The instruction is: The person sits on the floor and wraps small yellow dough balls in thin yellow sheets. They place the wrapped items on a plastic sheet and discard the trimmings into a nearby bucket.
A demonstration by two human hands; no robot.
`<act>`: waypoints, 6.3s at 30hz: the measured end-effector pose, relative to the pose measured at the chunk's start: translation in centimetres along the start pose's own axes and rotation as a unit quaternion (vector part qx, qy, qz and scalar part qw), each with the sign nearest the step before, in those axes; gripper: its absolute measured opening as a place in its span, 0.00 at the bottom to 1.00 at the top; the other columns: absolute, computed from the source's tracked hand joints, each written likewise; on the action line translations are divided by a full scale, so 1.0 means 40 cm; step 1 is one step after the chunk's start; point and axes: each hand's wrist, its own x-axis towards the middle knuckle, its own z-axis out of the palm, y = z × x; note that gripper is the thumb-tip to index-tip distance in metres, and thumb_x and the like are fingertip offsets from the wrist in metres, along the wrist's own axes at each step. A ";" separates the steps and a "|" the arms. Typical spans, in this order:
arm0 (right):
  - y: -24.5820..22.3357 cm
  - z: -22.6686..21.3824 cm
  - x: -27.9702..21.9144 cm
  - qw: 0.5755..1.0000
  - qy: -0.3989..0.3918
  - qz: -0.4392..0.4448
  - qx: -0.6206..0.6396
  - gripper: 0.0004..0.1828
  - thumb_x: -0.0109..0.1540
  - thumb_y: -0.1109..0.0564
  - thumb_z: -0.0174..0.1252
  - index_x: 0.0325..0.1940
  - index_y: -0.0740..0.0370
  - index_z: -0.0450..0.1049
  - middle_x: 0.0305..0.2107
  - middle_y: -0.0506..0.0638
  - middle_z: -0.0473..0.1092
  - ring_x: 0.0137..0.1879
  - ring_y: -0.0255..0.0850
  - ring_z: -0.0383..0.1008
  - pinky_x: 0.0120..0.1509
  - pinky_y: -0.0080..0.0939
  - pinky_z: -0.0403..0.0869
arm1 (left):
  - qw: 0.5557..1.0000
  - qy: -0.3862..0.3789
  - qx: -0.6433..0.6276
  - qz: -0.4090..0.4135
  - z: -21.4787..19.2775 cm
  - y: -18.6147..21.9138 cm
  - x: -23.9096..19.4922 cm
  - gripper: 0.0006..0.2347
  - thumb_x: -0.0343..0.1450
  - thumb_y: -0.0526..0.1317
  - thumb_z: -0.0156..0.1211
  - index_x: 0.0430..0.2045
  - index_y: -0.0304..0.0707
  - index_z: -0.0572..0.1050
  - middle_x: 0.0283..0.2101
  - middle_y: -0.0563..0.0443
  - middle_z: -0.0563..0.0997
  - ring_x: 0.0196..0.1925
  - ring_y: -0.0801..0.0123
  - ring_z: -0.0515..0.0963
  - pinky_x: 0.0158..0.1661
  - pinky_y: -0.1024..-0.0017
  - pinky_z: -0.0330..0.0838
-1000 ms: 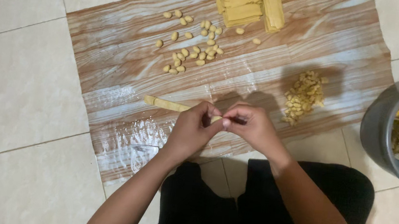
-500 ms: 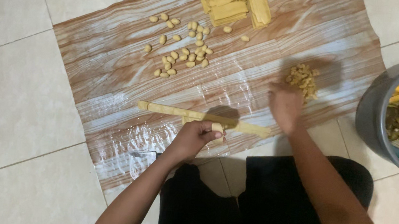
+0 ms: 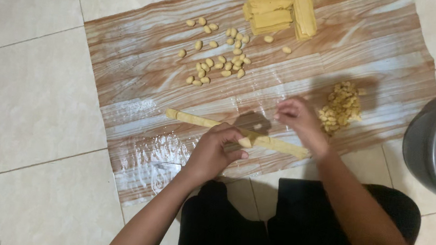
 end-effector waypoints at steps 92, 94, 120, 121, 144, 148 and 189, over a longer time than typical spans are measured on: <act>0.046 -0.221 0.133 0.724 0.129 -0.084 -0.673 0.14 0.63 0.42 0.61 0.40 0.53 0.83 0.37 0.52 0.79 0.51 0.55 0.76 0.60 0.62 0.69 | 0.979 -0.003 -0.076 -0.192 0.070 -0.082 -0.048 0.09 0.70 0.40 0.68 0.36 0.34 0.78 0.38 0.50 0.82 0.41 0.70 0.81 0.44 0.72 0.75; 0.032 -0.128 0.100 0.930 0.071 -0.061 -0.355 0.11 0.63 0.51 0.63 0.45 0.59 0.80 0.38 0.53 0.77 0.47 0.48 0.76 0.54 0.52 0.74 | 0.995 0.023 -0.043 -0.084 0.061 -0.073 -0.042 0.10 0.66 0.38 0.72 0.34 0.33 0.79 0.41 0.50 0.78 0.43 0.70 0.80 0.45 0.73 0.76; -0.288 0.218 -0.228 0.945 -0.055 -0.252 -0.201 0.16 0.54 0.52 0.74 0.43 0.55 0.78 0.36 0.44 0.78 0.43 0.34 0.80 0.47 0.36 0.79 | 0.940 -0.035 -0.269 -0.205 -0.025 0.031 0.007 0.12 0.72 0.35 0.63 0.47 0.37 0.68 0.43 0.52 0.76 0.43 0.71 0.78 0.42 0.72 0.77; -0.285 0.217 -0.230 0.946 -0.065 -0.256 -0.187 0.18 0.54 0.53 0.73 0.46 0.57 0.78 0.37 0.46 0.77 0.44 0.35 0.79 0.49 0.37 0.79 | 0.952 -0.030 -0.236 -0.194 -0.024 0.038 0.005 0.12 0.73 0.35 0.63 0.48 0.35 0.68 0.41 0.50 0.76 0.42 0.71 0.77 0.40 0.72 0.76; -0.269 0.176 -0.235 0.971 -0.096 -0.211 -0.064 0.17 0.58 0.57 0.69 0.51 0.53 0.80 0.41 0.46 0.77 0.44 0.35 0.77 0.49 0.35 0.77 | 0.946 -0.041 -0.263 -0.188 -0.042 0.078 -0.002 0.11 0.73 0.33 0.60 0.47 0.36 0.69 0.41 0.51 0.78 0.39 0.73 0.81 0.39 0.72 0.79; -0.291 0.187 -0.243 0.952 -0.083 -0.246 -0.163 0.15 0.56 0.56 0.72 0.47 0.55 0.79 0.38 0.45 0.78 0.45 0.35 0.79 0.51 0.37 0.77 | 0.960 -0.041 -0.164 -0.221 -0.037 0.082 -0.005 0.11 0.72 0.36 0.63 0.45 0.34 0.69 0.37 0.48 0.81 0.32 0.71 0.80 0.33 0.73 0.79; -0.100 0.195 -0.110 0.968 -0.077 -0.030 0.238 0.06 0.64 0.69 0.59 0.45 0.64 0.75 0.39 0.51 0.76 0.46 0.37 0.76 0.53 0.38 0.76 | 0.998 0.058 0.003 0.029 0.015 0.015 -0.022 0.09 0.69 0.38 0.72 0.37 0.33 0.80 0.35 0.48 0.80 0.38 0.68 0.80 0.42 0.72 0.75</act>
